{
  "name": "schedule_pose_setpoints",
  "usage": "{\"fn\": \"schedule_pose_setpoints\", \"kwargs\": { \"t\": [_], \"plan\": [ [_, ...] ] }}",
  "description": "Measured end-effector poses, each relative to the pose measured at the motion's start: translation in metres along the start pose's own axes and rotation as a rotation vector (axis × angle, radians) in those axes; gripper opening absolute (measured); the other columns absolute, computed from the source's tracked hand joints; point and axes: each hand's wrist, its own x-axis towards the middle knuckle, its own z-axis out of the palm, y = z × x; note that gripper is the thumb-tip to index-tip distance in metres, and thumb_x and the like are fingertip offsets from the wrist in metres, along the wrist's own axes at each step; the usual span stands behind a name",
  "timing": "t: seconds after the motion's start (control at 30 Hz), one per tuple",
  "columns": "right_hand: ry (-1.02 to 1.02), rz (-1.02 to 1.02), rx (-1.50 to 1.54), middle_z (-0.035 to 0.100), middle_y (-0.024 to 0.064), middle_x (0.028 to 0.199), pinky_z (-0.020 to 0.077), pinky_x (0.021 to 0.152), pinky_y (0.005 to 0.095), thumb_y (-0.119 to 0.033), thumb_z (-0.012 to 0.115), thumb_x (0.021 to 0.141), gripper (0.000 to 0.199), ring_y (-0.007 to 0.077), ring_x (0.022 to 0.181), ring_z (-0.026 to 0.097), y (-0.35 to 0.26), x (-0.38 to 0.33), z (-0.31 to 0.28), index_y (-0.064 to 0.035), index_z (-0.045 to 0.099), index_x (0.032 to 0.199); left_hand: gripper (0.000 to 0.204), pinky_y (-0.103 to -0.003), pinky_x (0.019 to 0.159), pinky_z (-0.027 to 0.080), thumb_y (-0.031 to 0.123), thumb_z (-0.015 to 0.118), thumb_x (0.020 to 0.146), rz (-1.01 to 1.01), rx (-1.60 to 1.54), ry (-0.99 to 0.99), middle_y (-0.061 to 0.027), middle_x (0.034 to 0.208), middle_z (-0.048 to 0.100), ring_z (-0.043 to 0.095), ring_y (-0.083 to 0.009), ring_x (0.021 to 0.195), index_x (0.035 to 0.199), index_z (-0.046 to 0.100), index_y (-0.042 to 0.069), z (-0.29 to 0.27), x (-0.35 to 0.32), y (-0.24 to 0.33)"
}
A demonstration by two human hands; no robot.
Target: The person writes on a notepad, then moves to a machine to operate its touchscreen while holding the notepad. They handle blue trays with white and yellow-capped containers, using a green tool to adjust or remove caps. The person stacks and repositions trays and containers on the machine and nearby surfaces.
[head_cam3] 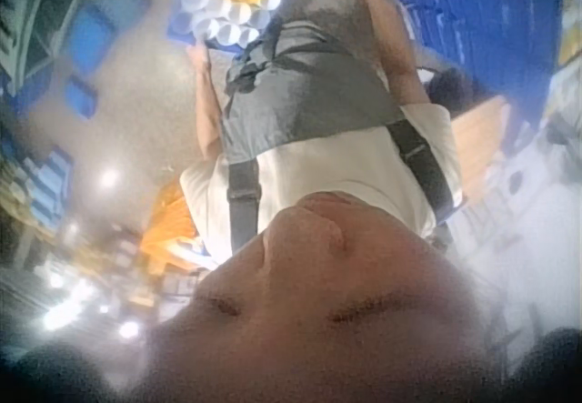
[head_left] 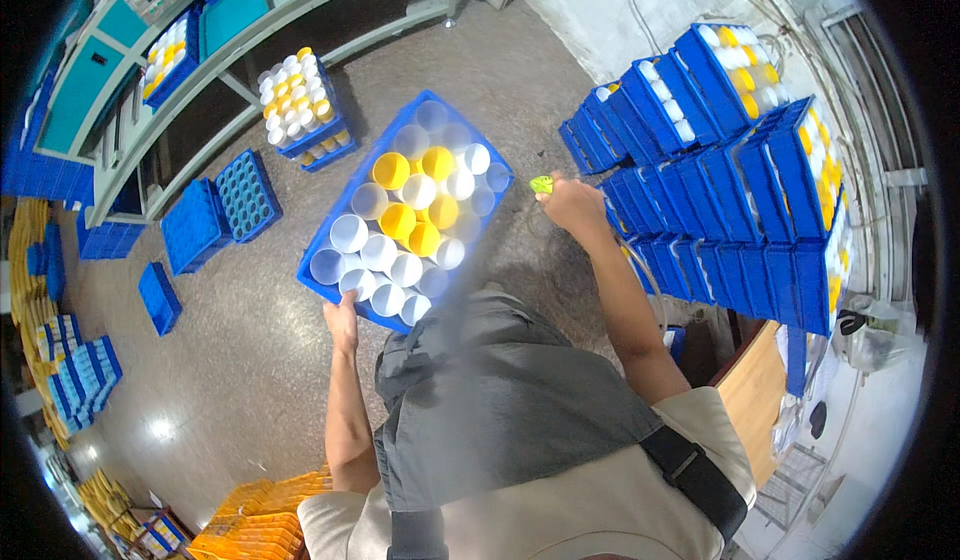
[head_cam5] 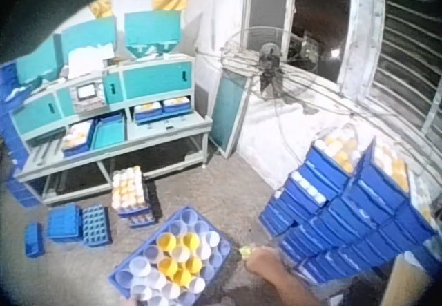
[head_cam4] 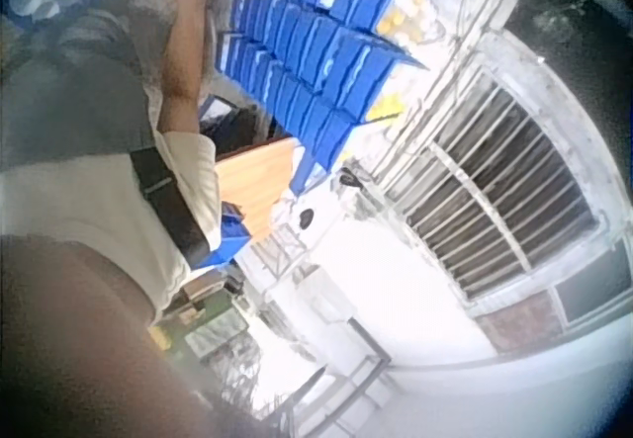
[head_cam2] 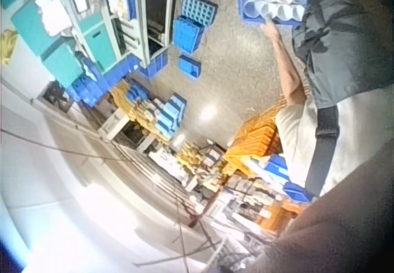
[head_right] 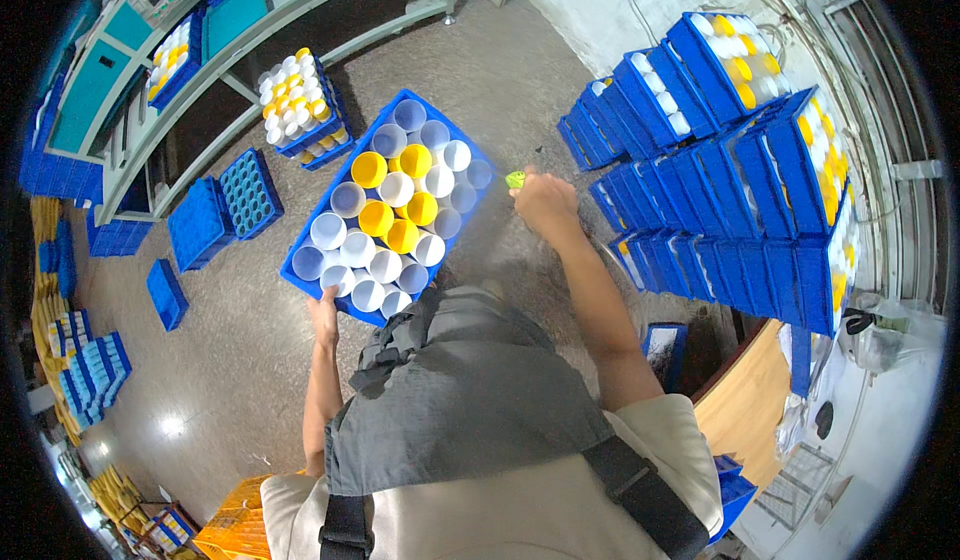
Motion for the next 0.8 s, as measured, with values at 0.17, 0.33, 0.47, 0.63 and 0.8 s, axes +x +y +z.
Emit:
{"fn": "schedule_pose_setpoints", "kwargs": {
  "t": [0.17,0.33,0.47,0.63,0.8],
  "plan": [
    [-0.046,0.066,-0.032,0.072,0.0202,0.102,0.0524,0.085,0.0503,-0.041,0.063,0.093,0.046,0.0379,0.099,0.070,0.001,-0.005,0.009,-0.0063,0.060,0.123,0.040,-0.033,0.088,0.048,0.016,0.062,0.085,0.010,-0.082,-0.089,-0.0092,0.111,0.067,0.062,-0.0206,0.097,0.119,0.063,-0.005,0.003,0.005,0.003],
    [-0.145,0.074,0.015,0.072,0.0201,0.104,0.0525,0.085,0.0513,-0.043,0.061,0.094,0.048,0.0381,0.101,0.069,-0.006,-0.030,0.005,-0.0067,0.059,0.124,0.040,-0.034,0.091,0.048,0.015,0.061,0.085,-0.015,-0.036,-0.069,-0.0105,0.112,0.068,0.063,-0.0222,0.100,0.119,0.063,-0.006,0.005,0.012,-0.002],
    [-0.202,0.064,0.039,0.072,0.0207,0.103,0.0523,0.085,0.0510,-0.042,0.062,0.093,0.048,0.0382,0.100,0.069,-0.020,-0.041,0.000,-0.0060,0.060,0.124,0.039,-0.035,0.087,0.050,0.015,0.061,0.085,-0.053,-0.054,-0.094,-0.0105,0.111,0.067,0.064,-0.0227,0.098,0.118,0.063,-0.005,0.003,0.017,-0.008],
    [-0.230,-0.016,0.075,0.072,0.0212,0.101,0.0520,0.084,0.0509,-0.041,0.063,0.093,0.046,0.0375,0.098,0.070,-0.038,-0.056,0.005,-0.0060,0.061,0.122,0.035,-0.036,0.090,0.049,0.017,0.064,0.088,-0.092,-0.083,-0.037,-0.0119,0.108,0.072,0.065,-0.0217,0.098,0.113,0.068,-0.007,-0.001,0.027,-0.014],
    [-0.264,-0.163,0.069,0.071,0.0232,0.093,0.0526,0.079,0.0529,-0.043,0.061,0.094,0.046,0.0414,0.091,0.069,-0.064,-0.064,0.016,-0.0047,0.060,0.120,0.034,-0.039,0.083,0.050,0.021,0.067,0.084,-0.147,0.039,0.069,-0.0136,0.097,0.073,0.066,-0.0217,0.089,0.104,0.072,-0.006,-0.003,0.047,-0.013]
  ]
}}
